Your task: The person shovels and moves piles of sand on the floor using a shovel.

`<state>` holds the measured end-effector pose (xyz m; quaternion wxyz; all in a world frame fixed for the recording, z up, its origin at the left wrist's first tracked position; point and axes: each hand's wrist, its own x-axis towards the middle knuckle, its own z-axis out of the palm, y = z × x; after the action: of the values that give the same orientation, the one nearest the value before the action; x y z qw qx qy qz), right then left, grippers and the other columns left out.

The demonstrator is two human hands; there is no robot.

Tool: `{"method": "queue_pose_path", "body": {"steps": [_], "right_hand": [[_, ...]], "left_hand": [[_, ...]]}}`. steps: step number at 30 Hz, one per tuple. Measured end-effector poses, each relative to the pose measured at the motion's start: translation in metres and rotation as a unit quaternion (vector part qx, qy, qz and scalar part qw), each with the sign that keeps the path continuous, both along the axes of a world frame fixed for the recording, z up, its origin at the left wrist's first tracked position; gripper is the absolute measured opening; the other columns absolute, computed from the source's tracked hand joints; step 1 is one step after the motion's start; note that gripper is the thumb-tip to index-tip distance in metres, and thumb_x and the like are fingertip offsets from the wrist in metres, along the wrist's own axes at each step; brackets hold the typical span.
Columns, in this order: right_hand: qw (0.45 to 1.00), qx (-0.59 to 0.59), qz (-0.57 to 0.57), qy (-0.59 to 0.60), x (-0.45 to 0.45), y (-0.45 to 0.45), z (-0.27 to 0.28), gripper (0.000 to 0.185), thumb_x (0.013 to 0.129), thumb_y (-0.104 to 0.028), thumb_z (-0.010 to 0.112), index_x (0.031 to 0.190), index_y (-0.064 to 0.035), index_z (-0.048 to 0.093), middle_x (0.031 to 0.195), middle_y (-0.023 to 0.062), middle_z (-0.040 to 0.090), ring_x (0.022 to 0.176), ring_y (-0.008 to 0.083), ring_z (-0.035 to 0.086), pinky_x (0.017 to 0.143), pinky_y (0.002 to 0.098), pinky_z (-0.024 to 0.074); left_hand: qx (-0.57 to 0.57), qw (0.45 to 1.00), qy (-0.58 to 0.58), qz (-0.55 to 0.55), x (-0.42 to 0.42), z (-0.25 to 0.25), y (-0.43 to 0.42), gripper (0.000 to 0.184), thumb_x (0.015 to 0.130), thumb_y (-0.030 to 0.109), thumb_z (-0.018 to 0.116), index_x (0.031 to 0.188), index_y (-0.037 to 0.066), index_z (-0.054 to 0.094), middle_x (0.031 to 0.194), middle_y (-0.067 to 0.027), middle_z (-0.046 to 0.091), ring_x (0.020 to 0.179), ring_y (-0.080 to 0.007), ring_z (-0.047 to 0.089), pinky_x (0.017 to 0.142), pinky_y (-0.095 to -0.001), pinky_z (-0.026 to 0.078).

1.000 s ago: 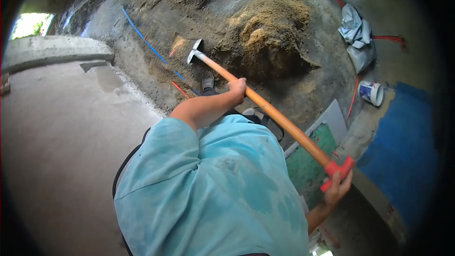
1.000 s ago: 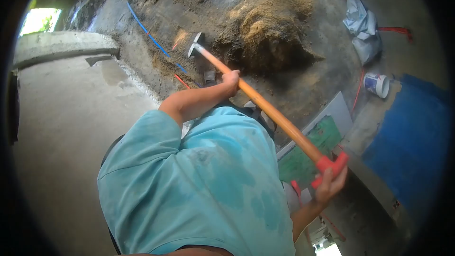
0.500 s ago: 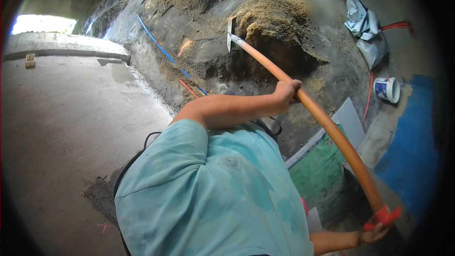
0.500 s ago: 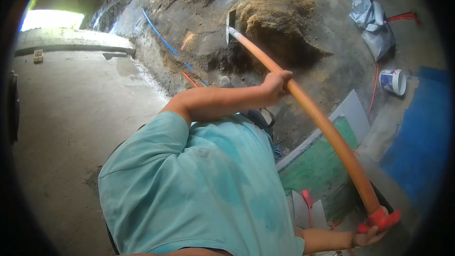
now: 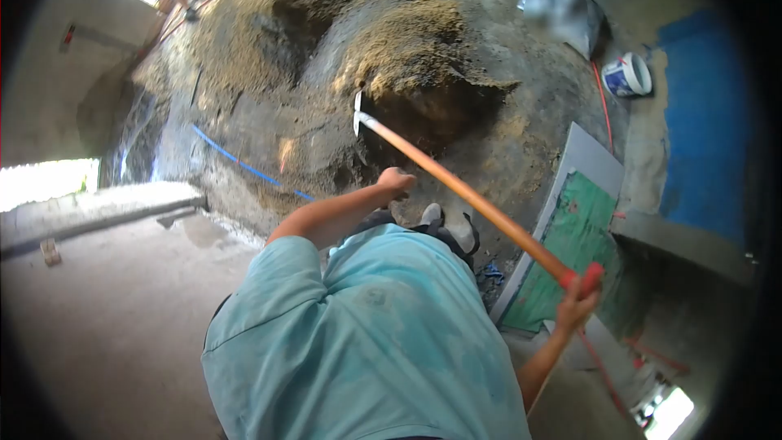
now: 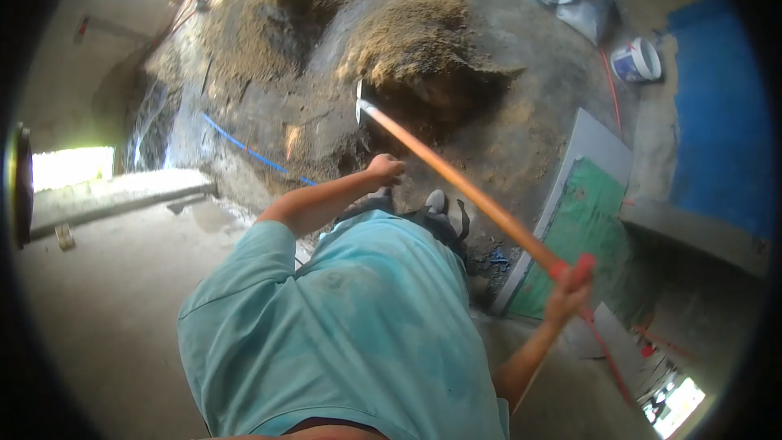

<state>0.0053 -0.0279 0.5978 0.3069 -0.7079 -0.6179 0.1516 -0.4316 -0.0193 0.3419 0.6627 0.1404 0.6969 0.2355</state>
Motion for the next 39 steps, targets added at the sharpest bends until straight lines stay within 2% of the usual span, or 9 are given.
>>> {"method": "queue_pose_path", "body": {"steps": [9, 14, 21, 25, 29, 31, 32, 35, 39], "right_hand": [[0.997, -0.029, -0.064, 0.03, -0.115, -0.088, 0.039, 0.025, 0.077, -0.021, 0.062, 0.086, 0.001, 0.052, 0.073, 0.006, 0.053, 0.066, 0.0175, 0.051, 0.063, 0.0319, 0.0427], [0.996, -0.078, -0.049, 0.018, -0.141, -0.105, 0.065, 0.025, 0.073, -0.019, 0.065, 0.08, 0.001, 0.052, 0.07, 0.0123, 0.054, 0.063, 0.0233, 0.053, 0.061, 0.0338, 0.0429], [0.999, -0.047, -0.008, 0.01, -0.13, -0.065, 0.079, 0.023, 0.07, -0.016, 0.067, 0.08, -0.0016, 0.054, 0.069, 0.0139, 0.058, 0.061, 0.0307, 0.058, 0.056, 0.0358, 0.0456], [0.998, 0.041, 0.026, -0.027, -0.075, -0.007, 0.06, 0.021, 0.068, -0.014, 0.068, 0.082, -0.004, 0.055, 0.071, 0.0113, 0.06, 0.061, 0.0282, 0.06, 0.054, 0.0337, 0.0478], [0.997, 0.072, 0.012, -0.019, 0.042, 0.087, 0.025, 0.019, 0.066, -0.015, 0.068, 0.081, -0.0122, 0.057, 0.066, 0.0062, 0.057, 0.057, 0.0261, 0.057, 0.05, 0.0344, 0.0456], [0.998, 0.048, 0.002, -0.042, 0.123, 0.144, 0.016, 0.02, 0.066, -0.024, 0.066, 0.076, -0.0114, 0.054, 0.068, 0.008, 0.058, 0.062, 0.0292, 0.058, 0.055, 0.0385, 0.0454], [0.997, 0.037, -0.016, -0.065, 0.159, 0.173, 0.013, 0.021, 0.067, -0.026, 0.065, 0.076, -0.0105, 0.054, 0.069, 0.0086, 0.059, 0.063, 0.0304, 0.058, 0.055, 0.0394, 0.0453], [0.998, -0.003, -0.014, -0.062, 0.241, 0.263, 0.019, 0.028, 0.069, -0.032, 0.062, 0.077, -0.0071, 0.054, 0.071, 0.011, 0.059, 0.065, 0.0326, 0.058, 0.055, 0.041, 0.0449], [0.987, 0.14, 0.048, -0.067, 0.295, 0.374, 0.002, 0.025, 0.065, -0.026, 0.067, 0.077, -0.0081, 0.054, 0.07, 0.0086, 0.058, 0.066, 0.0297, 0.057, 0.06, 0.0387, 0.0451]], "left_hand": [[-0.133, 0.97, -0.094, 0.18, -0.059, -0.059, -0.009, 0.049, 0.077, 0.035, 0.059, 0.113, 0.004, 0.048, 0.121, -0.0178, 0.044, 0.104, -0.038, 0.049, 0.087, -0.0535, 0.039], [-0.095, 0.934, -0.17, 0.299, -0.04, -0.091, 0.014, 0.022, 0.079, 0.024, 0.057, 0.092, 0.007, 0.051, 0.079, -0.0082, 0.051, 0.078, -0.0303, 0.056, 0.074, -0.0472, 0.048], [-0.084, 0.913, -0.167, 0.363, -0.025, -0.168, 0.037, 0.024, 0.077, 0.01, 0.058, 0.096, 0.0, 0.048, 0.074, -0.0087, 0.052, 0.068, -0.0249, 0.054, 0.062, -0.0391, 0.048], [-0.111, 0.948, -0.116, 0.274, 0.02, -0.089, 0.075, 0.029, 0.08, 0.02, 0.054, 0.102, 0.001, 0.049, 0.084, -0.0109, 0.056, 0.078, -0.0256, 0.056, 0.07, -0.0392, 0.047], [0.046, 0.962, -0.266, -0.045, 0.104, 0.01, 0.101, 0.043, 0.087, 0.036, 0.043, 0.108, -0.001, 0.048, 0.094, -0.0158, 0.056, 0.084, -0.0258, 0.056, 0.077, -0.0416, 0.046], [0.205, 0.942, 0.018, -0.263, 0.139, -0.051, 0.139, 0.032, 0.079, 0.027, 0.05, 0.097, 0.001, 0.05, 0.083, -0.0115, 0.052, 0.071, -0.0195, 0.052, 0.062, -0.0356, 0.044], [0.274, 0.786, 0.286, -0.474, 0.15, -0.005, 0.151, 0.021, 0.074, 0.015, 0.054, 0.089, 0.001, 0.05, 0.075, -0.0078, 0.049, 0.065, -0.0145, 0.047, 0.054, -0.0313, 0.041], [0.251, 0.785, 0.267, -0.499, 0.206, 0.06, 0.201, 0.016, 0.072, 0.009, 0.057, 0.08, 0.002, 0.046, 0.072, -0.0046, 0.047, 0.066, -0.015, 0.047, 0.059, -0.0294, 0.041], [0.215, 0.928, 0.23, -0.201, 0.24, 0.033, 0.278, 0.021, 0.07, 0.006, 0.061, 0.088, 0.002, 0.051, 0.077, -0.0078, 0.053, 0.07, -0.0177, 0.054, 0.066, -0.0318, 0.046]]}}
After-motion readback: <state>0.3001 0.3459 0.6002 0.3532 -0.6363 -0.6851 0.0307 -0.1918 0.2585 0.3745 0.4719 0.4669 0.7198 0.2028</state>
